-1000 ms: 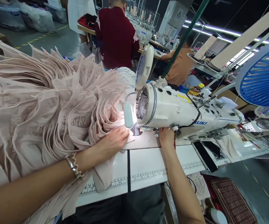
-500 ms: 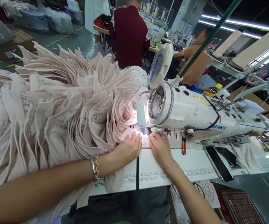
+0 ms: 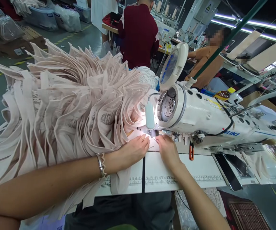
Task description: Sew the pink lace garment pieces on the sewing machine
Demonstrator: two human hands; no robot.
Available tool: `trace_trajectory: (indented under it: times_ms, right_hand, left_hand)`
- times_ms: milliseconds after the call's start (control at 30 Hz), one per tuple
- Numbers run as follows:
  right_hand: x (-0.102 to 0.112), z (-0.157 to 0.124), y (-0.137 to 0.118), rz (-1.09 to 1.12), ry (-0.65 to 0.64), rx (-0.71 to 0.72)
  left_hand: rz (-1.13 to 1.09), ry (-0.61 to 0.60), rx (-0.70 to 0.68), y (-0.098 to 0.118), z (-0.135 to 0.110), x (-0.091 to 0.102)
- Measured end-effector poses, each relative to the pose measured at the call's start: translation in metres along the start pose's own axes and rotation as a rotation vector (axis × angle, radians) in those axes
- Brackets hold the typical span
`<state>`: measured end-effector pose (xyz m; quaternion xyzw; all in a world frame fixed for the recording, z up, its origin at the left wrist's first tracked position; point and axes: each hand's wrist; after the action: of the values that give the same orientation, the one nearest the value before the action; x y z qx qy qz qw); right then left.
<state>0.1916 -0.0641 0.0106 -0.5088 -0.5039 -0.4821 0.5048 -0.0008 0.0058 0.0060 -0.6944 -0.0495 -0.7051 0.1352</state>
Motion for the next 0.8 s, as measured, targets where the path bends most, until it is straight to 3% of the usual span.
trace_trajectory:
  times_ms: [233, 433, 567, 700, 800]
  right_hand:
    - [0.014, 0.002, -0.006, -0.026, -0.137, -0.048]
    - [0.036, 0.015, -0.021, -0.142, -0.345, -0.247]
    - [0.03, 0.024, -0.027, -0.048, -0.323, -0.243]
    - [0.012, 0.019, -0.032, -0.001, -0.224, -0.242]
    - [0.002, 0.013, -0.031, 0.018, -0.136, -0.22]
  left_hand:
    - [0.027, 0.039, 0.006, 0.0, -0.001, -0.006]
    - [-0.038, 0.046, 0.0, 0.002, -0.001, -0.01]
    - [-0.154, 0.054, 0.013, -0.005, 0.002, -0.007]
    - [-0.481, 0.138, 0.132, -0.017, 0.005, -0.003]
    - [-0.628, 0.166, 0.045, -0.016, 0.004, -0.003]
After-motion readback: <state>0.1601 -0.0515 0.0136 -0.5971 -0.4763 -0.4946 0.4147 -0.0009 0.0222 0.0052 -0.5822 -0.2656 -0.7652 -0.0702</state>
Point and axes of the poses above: each hand's wrist, its own z-axis towards the middle knuckle, its own x-axis out of the back of the hand, y = z × x, and after that the axes turned 13 degrees about -y, right-handed
